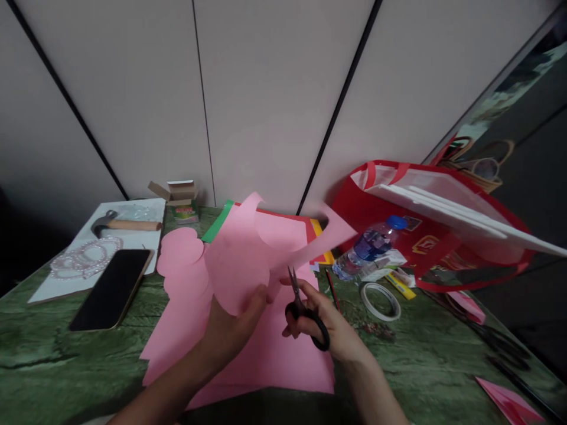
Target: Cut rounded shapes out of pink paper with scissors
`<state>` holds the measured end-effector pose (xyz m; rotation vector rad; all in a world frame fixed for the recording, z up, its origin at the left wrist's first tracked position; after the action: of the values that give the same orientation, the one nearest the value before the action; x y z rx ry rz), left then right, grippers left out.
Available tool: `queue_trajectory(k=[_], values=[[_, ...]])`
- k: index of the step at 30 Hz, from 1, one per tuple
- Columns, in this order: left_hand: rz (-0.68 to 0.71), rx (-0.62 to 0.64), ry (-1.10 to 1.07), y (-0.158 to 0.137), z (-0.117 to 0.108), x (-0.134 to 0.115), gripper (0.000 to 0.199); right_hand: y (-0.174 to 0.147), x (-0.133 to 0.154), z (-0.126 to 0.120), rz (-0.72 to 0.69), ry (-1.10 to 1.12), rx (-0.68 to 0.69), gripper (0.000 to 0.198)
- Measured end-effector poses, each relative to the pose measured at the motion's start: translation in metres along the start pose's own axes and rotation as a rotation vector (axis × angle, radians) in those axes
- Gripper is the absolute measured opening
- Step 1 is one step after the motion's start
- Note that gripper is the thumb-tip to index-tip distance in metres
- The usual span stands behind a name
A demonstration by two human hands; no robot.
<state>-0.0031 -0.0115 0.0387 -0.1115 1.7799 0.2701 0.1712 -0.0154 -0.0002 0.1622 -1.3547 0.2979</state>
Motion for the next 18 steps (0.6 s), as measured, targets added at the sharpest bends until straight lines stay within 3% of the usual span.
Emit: queue_trajectory(k=[4,9,13,18], values=[[-0.061,0.026,-0.067,0.004,0.000,-0.002,0.021,0.004,-0.005,0.006,0.028,0.054,-0.032,0.041],[-0.125,0.006,-0.074,0.009,0.002,0.003,0.031,0.000,-0.004,0.016,0.101,0.151,0.073,0.041],[-0.163,-0.010,-0.097,0.009,0.007,0.009,0.023,0.000,-0.008,0.024,0.150,0.167,0.069,0.038],[-0.212,0.054,-0.136,0.000,0.016,0.012,0.014,0.004,-0.014,0.025,0.084,0.143,-0.017,0.035]])
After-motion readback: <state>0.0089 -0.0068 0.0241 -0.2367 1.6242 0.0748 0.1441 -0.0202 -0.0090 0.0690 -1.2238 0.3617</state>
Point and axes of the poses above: each hand's wrist, its own y-axis towards the middle knuckle, its own z-axis out of the palm, x = y × z, the point moved 1 cm from there along y, towards the middle knuckle, and after that the axes turned 9 degrees about -x, right-handed, at the moved point
